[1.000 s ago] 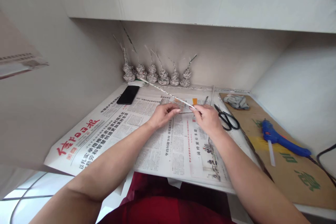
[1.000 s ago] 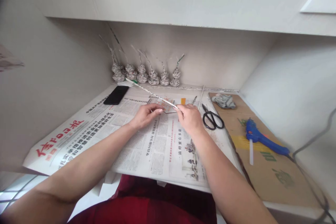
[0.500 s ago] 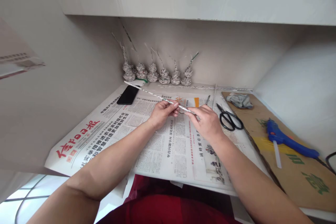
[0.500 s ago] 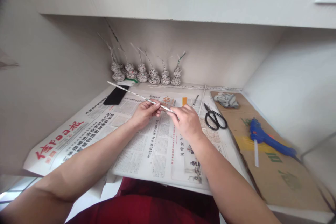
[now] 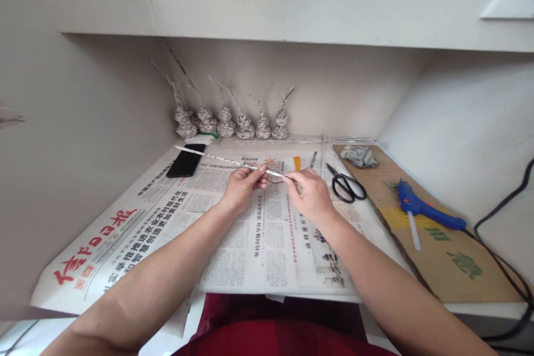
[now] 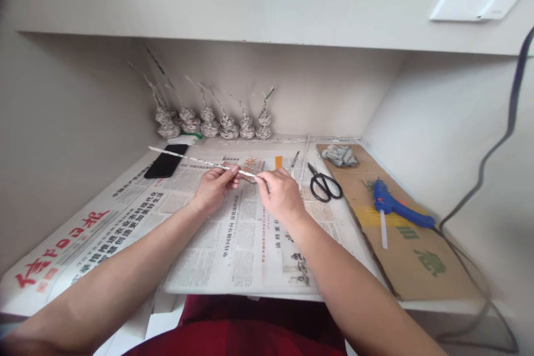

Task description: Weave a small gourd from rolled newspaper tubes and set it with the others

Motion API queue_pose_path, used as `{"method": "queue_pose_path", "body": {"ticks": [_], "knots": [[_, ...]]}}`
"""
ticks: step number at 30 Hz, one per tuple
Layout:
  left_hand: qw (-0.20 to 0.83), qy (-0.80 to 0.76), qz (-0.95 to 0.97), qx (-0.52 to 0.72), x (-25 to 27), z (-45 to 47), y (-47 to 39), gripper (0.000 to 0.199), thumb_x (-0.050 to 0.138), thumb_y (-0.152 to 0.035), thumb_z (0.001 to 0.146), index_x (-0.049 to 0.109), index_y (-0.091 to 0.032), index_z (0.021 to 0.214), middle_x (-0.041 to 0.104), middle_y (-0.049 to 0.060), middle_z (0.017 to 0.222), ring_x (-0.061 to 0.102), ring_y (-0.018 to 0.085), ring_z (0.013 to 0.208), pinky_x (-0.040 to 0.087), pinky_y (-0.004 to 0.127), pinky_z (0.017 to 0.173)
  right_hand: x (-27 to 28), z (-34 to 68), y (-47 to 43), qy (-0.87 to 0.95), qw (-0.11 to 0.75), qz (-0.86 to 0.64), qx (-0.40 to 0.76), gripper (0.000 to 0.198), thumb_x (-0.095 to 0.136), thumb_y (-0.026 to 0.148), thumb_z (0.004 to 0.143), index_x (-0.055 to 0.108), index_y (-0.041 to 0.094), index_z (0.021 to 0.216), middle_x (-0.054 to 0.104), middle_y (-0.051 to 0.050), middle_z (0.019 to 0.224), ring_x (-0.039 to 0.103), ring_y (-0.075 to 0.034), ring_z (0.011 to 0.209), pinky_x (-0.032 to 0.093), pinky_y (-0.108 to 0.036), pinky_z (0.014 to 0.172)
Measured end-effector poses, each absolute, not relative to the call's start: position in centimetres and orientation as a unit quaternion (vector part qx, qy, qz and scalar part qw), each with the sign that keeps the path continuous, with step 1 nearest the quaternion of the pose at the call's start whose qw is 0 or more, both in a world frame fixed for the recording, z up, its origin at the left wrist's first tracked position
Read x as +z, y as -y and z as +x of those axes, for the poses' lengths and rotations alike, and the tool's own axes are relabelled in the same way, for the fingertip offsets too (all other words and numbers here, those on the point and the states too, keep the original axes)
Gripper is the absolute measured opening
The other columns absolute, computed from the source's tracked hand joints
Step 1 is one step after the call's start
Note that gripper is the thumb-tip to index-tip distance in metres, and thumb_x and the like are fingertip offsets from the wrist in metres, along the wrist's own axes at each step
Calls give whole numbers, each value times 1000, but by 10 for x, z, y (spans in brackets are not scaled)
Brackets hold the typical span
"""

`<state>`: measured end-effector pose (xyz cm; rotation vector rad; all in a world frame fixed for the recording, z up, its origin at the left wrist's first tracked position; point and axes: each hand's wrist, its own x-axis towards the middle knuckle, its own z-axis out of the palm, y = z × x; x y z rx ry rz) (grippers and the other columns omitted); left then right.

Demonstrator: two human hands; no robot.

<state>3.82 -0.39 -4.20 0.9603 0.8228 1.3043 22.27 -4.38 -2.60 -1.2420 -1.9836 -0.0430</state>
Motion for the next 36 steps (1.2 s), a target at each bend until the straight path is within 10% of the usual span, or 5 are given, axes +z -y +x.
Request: {"method": "queue_pose_path", "body": {"ticks": [9, 22, 30, 36], "knots": [[648, -324, 430, 538, -38, 35, 9, 37, 89, -37, 61, 69, -15, 83, 64, -2, 64, 56, 8, 54, 45, 19, 50, -31, 222, 42, 782, 384, -486, 68, 21, 54, 32, 97, 72, 23, 90, 71, -3, 79, 60, -20, 78, 43, -30, 74], [646, -281, 448, 551, -29, 23, 2, 45, 89, -44, 61, 65, -12, 81, 60, -3, 58, 51, 6, 49, 39, 19, 49, -21, 219, 44, 520, 320, -385, 692, 40, 63, 59, 81, 50, 22, 76, 37, 9, 53, 35, -9, 46, 27, -24, 46], [642, -294, 475, 526, -36, 25, 1, 47, 88, -47, 61, 66, -12, 84, 62, -2, 61, 53, 7, 50, 42, 21, 52, -24, 216, 49, 754, 312, -503, 283, 33, 47, 54, 95, 57, 25, 84, 48, 4, 59, 44, -15, 56, 33, -29, 60], [607, -301, 425, 600, -25, 9, -10, 45, 86, -48, 63, 68, -11, 82, 57, -3, 56, 47, 5, 47, 35, 19, 47, -26, 231, 39, 647, 277, -466, 536, 47, 43, 67, 92, 48, 23, 78, 35, 8, 54, 37, -12, 49, 31, -26, 52]]}}
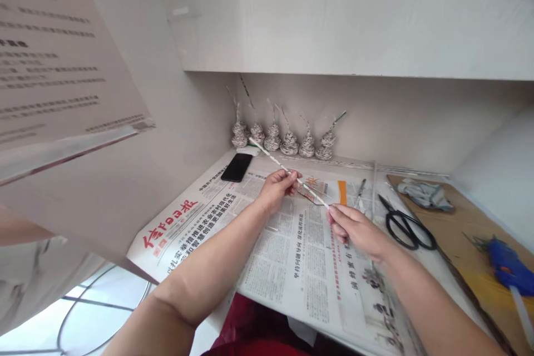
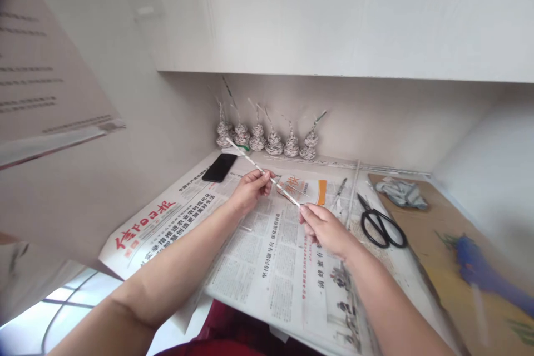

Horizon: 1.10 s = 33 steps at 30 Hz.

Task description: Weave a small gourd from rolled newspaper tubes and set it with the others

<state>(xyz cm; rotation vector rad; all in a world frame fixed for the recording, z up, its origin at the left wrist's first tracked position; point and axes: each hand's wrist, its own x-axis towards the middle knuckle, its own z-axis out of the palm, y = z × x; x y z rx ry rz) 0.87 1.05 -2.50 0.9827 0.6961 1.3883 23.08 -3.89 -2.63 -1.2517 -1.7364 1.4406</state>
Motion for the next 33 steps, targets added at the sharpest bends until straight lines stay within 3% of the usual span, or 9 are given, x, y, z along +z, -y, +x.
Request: {"method": "queue_pose_path", "body": {"ticks": [5, 9, 13, 16, 19, 23, 29, 33], "knots": [[581, -301, 385, 651, -19, -8, -20, 42, 84, -46, 66, 66, -12, 83, 54, -5, 56, 47, 5, 48, 33, 17, 46, -23, 245, 34, 609, 248, -424, 623, 48, 57, 66, 87, 53, 19, 78, 40, 7, 56, 41, -9, 51, 33, -25, 53], [580, -299, 370, 661, -19, -11, -22, 37, 84, -41, 70, 65, -12, 82, 53, -4, 55, 47, 7, 47, 34, 18, 45, -25, 243, 31, 596, 314, -453, 584, 50, 62, 67, 84, 59, 18, 86, 44, 6, 59, 42, -9, 52, 33, -23, 51], [581, -294, 354, 671, -20, -11, -23, 26, 80, -33, 76, 65, -13, 82, 53, -4, 53, 47, 7, 46, 33, 17, 44, -25, 241, 31, 561, 342, -449, 605, 52, 69, 68, 76, 59, 17, 75, 38, 9, 51, 37, -7, 45, 29, -23, 45], [582, -286, 336, 683, -19, -14, -24, 21, 76, -30, 82, 63, -14, 80, 53, -5, 54, 47, 6, 46, 35, 16, 45, -24, 243, 28, 541, 380, -461, 592, 54, 72, 69, 71, 62, 16, 76, 42, 7, 51, 42, -9, 45, 32, -24, 44], [588, -278, 322, 688, -16, -17, -24, 19, 73, -28, 84, 61, -15, 82, 52, -5, 57, 50, 6, 48, 37, 16, 46, -23, 243, 26, 533, 451, -468, 542, 50, 73, 66, 73, 63, 19, 85, 54, 4, 60, 52, -10, 53, 40, -24, 50], [608, -273, 304, 681, -13, -16, -21, 19, 73, -28, 85, 60, -15, 84, 53, -4, 59, 52, 7, 50, 40, 17, 47, -18, 231, 34, 569, 533, -443, 443, 46, 82, 49, 70, 68, 24, 104, 67, 1, 78, 62, -15, 70, 48, -25, 56], [637, -311, 326, 625, -15, -8, -17, 25, 73, -37, 85, 61, -15, 87, 55, -3, 62, 51, 8, 49, 37, 17, 45, -13, 214, 57, 622, 605, -424, 258, 23, 73, 39, 85, 76, 23, 102, 77, -5, 94, 71, -19, 84, 57, -31, 72], [514, -420, 435, 608, -17, -3, -9, 42, 63, -52, 88, 60, -15, 69, 50, -2, 55, 43, 9, 46, 29, 20, 43, -11, 213, 64, 668, 611, -396, 153, 15, 71, 29, 87, 77, 25, 101, 79, -4, 97, 74, -19, 87, 58, -32, 80]]}}
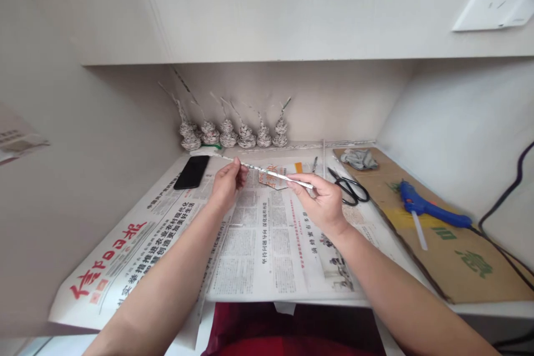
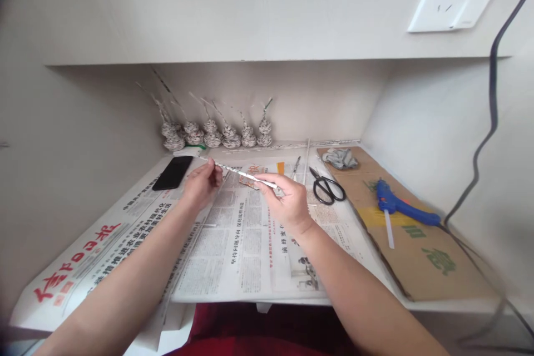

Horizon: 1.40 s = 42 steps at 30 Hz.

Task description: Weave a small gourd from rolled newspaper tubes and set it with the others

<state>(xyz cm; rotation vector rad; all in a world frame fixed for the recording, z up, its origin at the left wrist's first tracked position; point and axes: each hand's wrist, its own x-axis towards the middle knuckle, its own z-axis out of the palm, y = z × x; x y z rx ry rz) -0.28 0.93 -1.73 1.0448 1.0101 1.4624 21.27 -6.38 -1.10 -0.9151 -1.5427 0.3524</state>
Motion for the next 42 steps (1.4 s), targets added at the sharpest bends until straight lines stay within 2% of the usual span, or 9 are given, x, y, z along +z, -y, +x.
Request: {"method": "queue_pose_path", "body": {"ticks": [3, 6, 8, 10, 13, 17, 21, 27, 42], "knots": [[257, -446, 575, 636, -15, 3, 5, 44, 59, -51, 92, 62, -16, 65, 52, 0, 57, 48, 12, 57, 39, 23, 57, -10, 212, 65, 699, 601, -375, 96, 15, 68, 22, 90, 76, 27, 101, 79, -2, 97, 73, -17, 87, 58, -32, 82], [109, -354, 722, 585, -13, 10, 17, 26, 63, -43, 91, 70, -19, 97, 71, 5, 90, 62, 18, 87, 45, 29, 82, -10, 210, 65, 724, 589, -352, 79, 17, 66, 18, 91, 75, 27, 103, 79, -2, 95, 72, -16, 85, 57, -32, 80], [96, -276, 815, 500, -15, 14, 20, 27, 61, -41, 94, 70, -22, 110, 74, 6, 101, 64, 21, 98, 42, 33, 92, -11, 208, 66, 735, 579, -346, 73, 17, 66, 17, 90, 75, 26, 102, 78, -2, 93, 71, -15, 82, 56, -31, 75], [92, -237, 851, 459, -18, 16, 17, 24, 57, -38, 97, 72, -23, 108, 75, 5, 95, 66, 19, 91, 40, 34, 91, -12, 206, 67, 733, 576, -353, 81, 15, 67, 18, 89, 75, 25, 101, 78, -2, 91, 70, -15, 77, 56, -30, 71], [83, -241, 841, 477, -23, 15, 12, 21, 56, -33, 97, 73, -23, 103, 74, 4, 85, 64, 17, 81, 40, 33, 85, -13, 202, 70, 698, 600, -360, 149, 17, 72, 25, 87, 74, 23, 103, 78, -4, 95, 72, -15, 78, 59, -29, 71], [60, -258, 831, 489, -22, 14, 13, 22, 57, -36, 97, 74, -24, 102, 74, 4, 86, 64, 18, 84, 40, 34, 85, -13, 197, 73, 660, 629, -349, 216, 20, 74, 26, 86, 75, 23, 105, 79, -5, 101, 74, -17, 84, 62, -32, 78], [10, -270, 832, 484, -18, 15, 18, 21, 56, -31, 98, 74, -24, 106, 76, 5, 93, 65, 19, 92, 41, 36, 88, -10, 197, 76, 690, 617, -346, 153, 17, 73, 23, 87, 75, 26, 103, 79, -2, 94, 70, -14, 73, 60, -31, 71], [55, -219, 838, 497, -20, 21, 24, 27, 52, -21, 99, 68, -23, 120, 73, 9, 109, 66, 19, 106, 51, 36, 95, -7, 201, 77, 737, 602, -305, 28, 20, 69, 17, 88, 75, 28, 105, 78, -1, 87, 70, -15, 73, 58, -33, 70], [48, -196, 831, 519, -22, 25, 29, 29, 58, -25, 96, 68, -24, 123, 73, 8, 115, 67, 20, 114, 55, 39, 101, -8, 204, 73, 750, 595, -289, -30, 25, 70, 13, 86, 76, 30, 104, 78, -1, 89, 72, -17, 79, 61, -35, 75]]}}
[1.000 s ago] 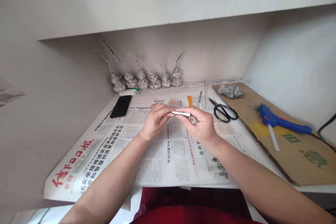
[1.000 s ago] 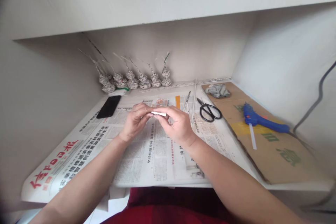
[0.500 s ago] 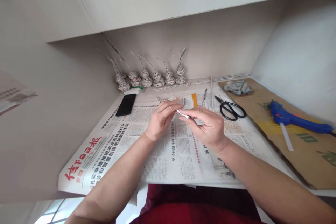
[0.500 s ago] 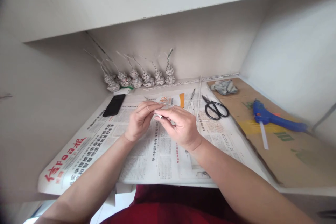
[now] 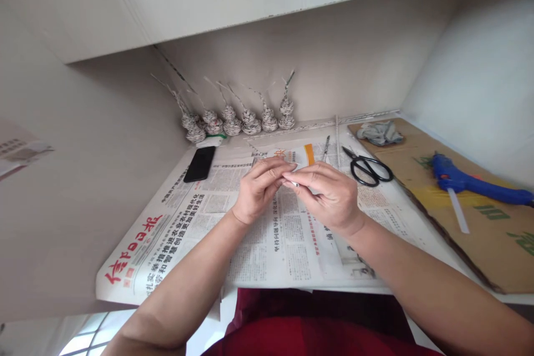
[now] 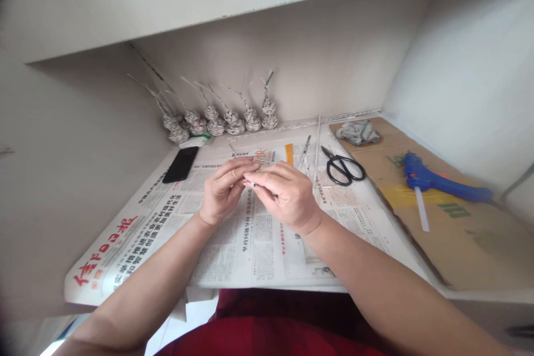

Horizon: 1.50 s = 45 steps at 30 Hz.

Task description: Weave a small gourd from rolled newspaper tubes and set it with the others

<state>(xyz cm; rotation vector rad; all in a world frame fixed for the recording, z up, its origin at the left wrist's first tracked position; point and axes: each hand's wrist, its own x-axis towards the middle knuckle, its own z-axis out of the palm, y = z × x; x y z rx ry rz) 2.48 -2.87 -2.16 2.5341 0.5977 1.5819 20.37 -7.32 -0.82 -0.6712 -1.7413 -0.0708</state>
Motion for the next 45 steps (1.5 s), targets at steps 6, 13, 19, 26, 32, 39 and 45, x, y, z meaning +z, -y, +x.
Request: {"method": "queue_pose_path", "body": {"ticks": [6, 13, 19, 26, 32, 39, 45], "knots": [[68, -191, 824, 529, -26, 24, 27, 28, 58, -21, 96, 70, -25, 121, 74, 8, 112, 67, 20, 113, 55, 39, 101, -5, 203, 75, 750, 597, -284, -20, 25, 73, 16, 86, 74, 30, 106, 78, -1, 89, 73, -17, 80, 61, -36, 76], [88, -181, 817, 541, -27, 26, 28, 29, 61, -20, 94, 69, -25, 122, 73, 8, 114, 68, 20, 113, 55, 38, 102, -2, 203, 78, 748, 606, -269, -25, 22, 72, 13, 85, 74, 28, 100, 79, -1, 87, 73, -18, 78, 61, -36, 74], [87, -163, 816, 547, -26, 28, 31, 30, 61, -20, 94, 68, -25, 123, 74, 7, 114, 68, 20, 115, 55, 38, 102, -1, 201, 78, 752, 601, -267, -44, 21, 72, 12, 85, 74, 27, 98, 78, -2, 87, 72, -17, 78, 61, -35, 72], [53, -157, 805, 570, -27, 27, 28, 29, 61, -20, 94, 69, -25, 121, 74, 7, 114, 69, 20, 114, 58, 37, 100, -1, 202, 79, 745, 601, -287, -38, 29, 76, 12, 81, 70, 25, 107, 76, -1, 86, 69, -17, 75, 60, -34, 70], [55, -159, 800, 576, -27, 26, 27, 30, 62, -15, 93, 70, -23, 120, 74, 8, 111, 69, 20, 112, 57, 37, 101, -1, 204, 80, 754, 602, -259, -37, 30, 76, 5, 79, 70, 24, 102, 76, -4, 93, 71, -18, 85, 60, -36, 77], [51, -161, 803, 571, -28, 26, 27, 30, 61, -16, 94, 69, -24, 122, 74, 7, 112, 68, 19, 114, 56, 37, 102, -1, 205, 80, 765, 588, -254, -70, 29, 71, 3, 81, 72, 24, 101, 76, -4, 92, 69, -18, 82, 60, -35, 73], [49, -168, 801, 573, -26, 26, 28, 30, 61, -17, 94, 69, -24, 122, 74, 6, 112, 68, 18, 114, 56, 36, 102, -1, 206, 80, 767, 584, -252, -81, 32, 72, 2, 80, 71, 24, 104, 76, -4, 92, 69, -18, 82, 60, -35, 73]]}}
